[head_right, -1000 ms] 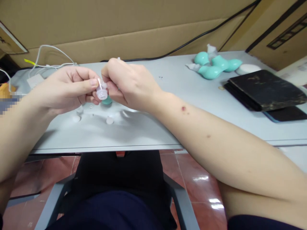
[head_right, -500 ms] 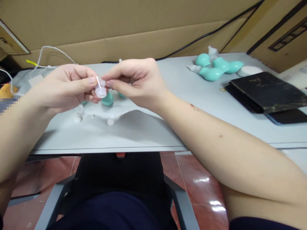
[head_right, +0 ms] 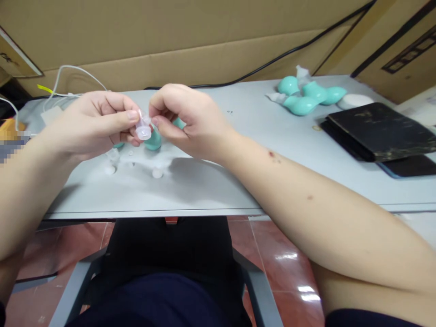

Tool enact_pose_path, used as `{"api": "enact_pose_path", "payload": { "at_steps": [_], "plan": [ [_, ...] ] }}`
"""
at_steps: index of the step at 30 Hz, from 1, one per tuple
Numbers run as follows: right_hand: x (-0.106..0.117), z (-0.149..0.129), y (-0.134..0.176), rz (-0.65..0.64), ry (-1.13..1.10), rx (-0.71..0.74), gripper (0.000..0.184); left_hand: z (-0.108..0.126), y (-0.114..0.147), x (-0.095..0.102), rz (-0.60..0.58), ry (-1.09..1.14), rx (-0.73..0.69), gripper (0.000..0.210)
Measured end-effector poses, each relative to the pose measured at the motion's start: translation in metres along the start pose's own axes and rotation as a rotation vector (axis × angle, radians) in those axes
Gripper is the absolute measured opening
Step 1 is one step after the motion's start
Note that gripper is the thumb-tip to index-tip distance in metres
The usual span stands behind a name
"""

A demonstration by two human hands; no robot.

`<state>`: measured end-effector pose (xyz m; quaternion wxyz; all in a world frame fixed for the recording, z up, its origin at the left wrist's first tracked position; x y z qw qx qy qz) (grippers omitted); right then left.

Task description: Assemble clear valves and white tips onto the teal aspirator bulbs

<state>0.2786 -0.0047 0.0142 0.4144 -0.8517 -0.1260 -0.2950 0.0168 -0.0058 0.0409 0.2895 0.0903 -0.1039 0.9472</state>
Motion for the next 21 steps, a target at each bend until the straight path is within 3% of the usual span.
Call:
{"api": "enact_pose_path", "payload": {
  "at_steps": [8,13,16,19,21],
  "plan": [
    [0.002,-0.002,0.001,0.004,0.084,-0.025,0.019,0.002,-0.001,0.000,0.049,0.014,-0.005,0.028],
    [0.011,-0.008,-0.001,0.056,-0.012,-0.054,0.025,0.007,0.002,0.008,0.103,-0.052,-0.032,0.028],
    [0.020,-0.007,-0.003,-0.077,-0.147,-0.094,0.016,0.011,0.008,0.010,0.112,-0.274,-0.181,0.027],
    [0.023,-0.003,-0.003,-0.324,-0.210,-0.181,0.008,0.013,0.014,0.008,0.072,-0.554,-0.397,0.015],
    [0.022,0.000,-0.002,-0.460,-0.160,-0.183,0.010,0.013,0.015,0.007,0.022,-0.664,-0.457,0.014]
  ]
}}
Point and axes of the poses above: each hand's wrist, its own y-axis away from the middle knuckle, its own x-axis out of the back of the hand, z = x × y, the point moved 1 cm from there along -y, towards the middle knuckle, and after that the axes turned 4 degrees about y, right-handed, at the moved point
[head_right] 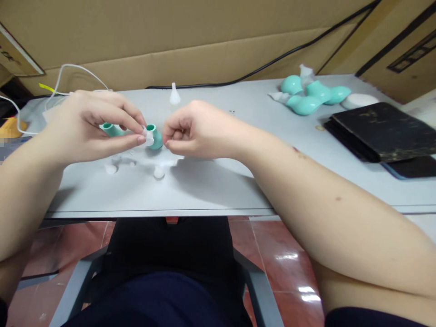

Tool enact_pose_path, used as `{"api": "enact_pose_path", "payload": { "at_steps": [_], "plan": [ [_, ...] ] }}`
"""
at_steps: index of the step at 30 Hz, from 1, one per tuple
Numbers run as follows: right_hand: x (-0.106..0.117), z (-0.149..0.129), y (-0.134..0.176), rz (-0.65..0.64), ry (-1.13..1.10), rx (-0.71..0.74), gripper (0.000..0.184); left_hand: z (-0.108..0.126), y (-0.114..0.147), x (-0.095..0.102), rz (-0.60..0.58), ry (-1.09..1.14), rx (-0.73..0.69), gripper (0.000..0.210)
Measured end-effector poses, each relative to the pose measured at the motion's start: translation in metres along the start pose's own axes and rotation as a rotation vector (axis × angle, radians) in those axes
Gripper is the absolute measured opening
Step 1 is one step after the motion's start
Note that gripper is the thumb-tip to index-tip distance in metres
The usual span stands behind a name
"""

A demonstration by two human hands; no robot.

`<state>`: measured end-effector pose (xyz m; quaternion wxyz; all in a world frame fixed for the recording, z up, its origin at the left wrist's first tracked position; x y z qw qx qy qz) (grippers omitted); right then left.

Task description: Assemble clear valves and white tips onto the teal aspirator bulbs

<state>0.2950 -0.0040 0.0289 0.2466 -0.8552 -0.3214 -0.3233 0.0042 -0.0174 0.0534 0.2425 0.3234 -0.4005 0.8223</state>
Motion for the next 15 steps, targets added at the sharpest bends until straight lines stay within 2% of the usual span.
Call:
{"api": "enact_pose_path", "payload": {
  "at_steps": [3,9,15],
  "plan": [
    [-0.005,0.004,-0.003,-0.068,0.108,0.071,0.014,-0.002,0.000,-0.001,-0.078,-0.068,-0.032,0.013],
    [-0.016,0.014,-0.009,-0.063,0.202,0.096,0.016,-0.017,0.002,-0.009,-0.137,-0.129,-0.117,0.006],
    [-0.021,0.021,-0.010,-0.085,0.225,0.112,0.016,-0.025,0.002,-0.015,-0.214,-0.159,-0.105,0.025]
  ]
}}
Point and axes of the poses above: each hand's wrist, its own y-axis away from the middle knuckle, its own x-axis out of the back of the hand, z = x × y, the point moved 1 cm from there along -y, towards the middle knuckle, and after that the axes turned 4 degrees about y, right-handed, at the moved point
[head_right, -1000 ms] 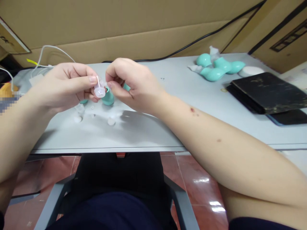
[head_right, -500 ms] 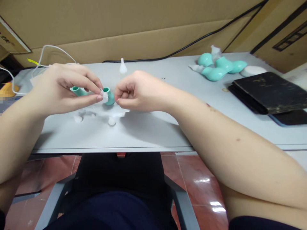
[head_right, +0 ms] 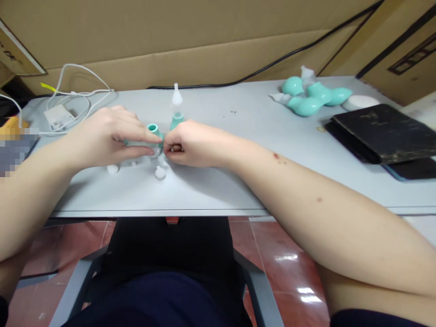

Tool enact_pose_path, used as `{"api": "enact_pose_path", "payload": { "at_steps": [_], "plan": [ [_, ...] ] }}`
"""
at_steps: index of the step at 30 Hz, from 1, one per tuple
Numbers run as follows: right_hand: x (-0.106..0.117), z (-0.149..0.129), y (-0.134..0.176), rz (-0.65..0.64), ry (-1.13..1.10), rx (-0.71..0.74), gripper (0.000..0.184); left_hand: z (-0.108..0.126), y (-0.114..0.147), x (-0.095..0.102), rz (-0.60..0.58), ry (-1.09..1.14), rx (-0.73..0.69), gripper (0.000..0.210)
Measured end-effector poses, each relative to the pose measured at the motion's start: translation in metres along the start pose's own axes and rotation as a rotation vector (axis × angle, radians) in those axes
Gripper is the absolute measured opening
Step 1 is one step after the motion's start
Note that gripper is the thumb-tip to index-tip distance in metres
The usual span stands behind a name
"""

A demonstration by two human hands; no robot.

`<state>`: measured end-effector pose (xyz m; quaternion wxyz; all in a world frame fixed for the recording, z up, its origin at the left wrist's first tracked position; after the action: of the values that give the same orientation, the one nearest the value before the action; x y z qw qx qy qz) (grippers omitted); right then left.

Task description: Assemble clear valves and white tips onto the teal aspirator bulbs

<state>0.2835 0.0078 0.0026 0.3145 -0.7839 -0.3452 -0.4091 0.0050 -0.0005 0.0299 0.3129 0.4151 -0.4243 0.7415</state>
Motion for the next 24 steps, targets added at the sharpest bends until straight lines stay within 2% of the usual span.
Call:
{"api": "enact_pose_path", "payload": {
  "at_steps": [4,8,12,16,20,24],
  "plan": [
    [0.001,0.001,0.002,0.010,-0.003,0.007,0.019,-0.002,0.000,-0.002,-0.033,-0.066,0.000,0.028],
    [0.011,-0.006,0.007,0.066,-0.072,0.020,0.019,-0.002,0.001,-0.003,-0.024,-0.085,-0.022,0.028],
    [0.017,-0.014,0.011,-0.010,-0.215,0.085,0.013,-0.001,0.002,-0.002,-0.053,-0.110,-0.021,0.029],
    [0.008,-0.014,0.012,-0.027,-0.236,0.152,0.015,-0.001,0.002,-0.003,-0.063,-0.107,-0.025,0.027],
    [-0.002,-0.009,0.010,-0.060,-0.187,0.160,0.020,-0.003,0.003,-0.004,-0.012,-0.095,-0.074,0.022],
    [-0.002,-0.010,0.010,-0.086,-0.153,0.152,0.020,-0.006,0.005,-0.006,-0.006,-0.123,-0.140,0.020]
  ]
}}
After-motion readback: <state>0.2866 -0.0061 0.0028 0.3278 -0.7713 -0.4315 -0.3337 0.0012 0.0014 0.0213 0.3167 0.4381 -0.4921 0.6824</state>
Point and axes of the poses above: each hand's wrist, its own y-axis away from the middle knuckle, its own x-axis out of the back of the hand, z = x × y, the point moved 1 cm from there along -y, towards the middle knuckle, and after that the axes turned 4 degrees about y, right-handed, at the moved point
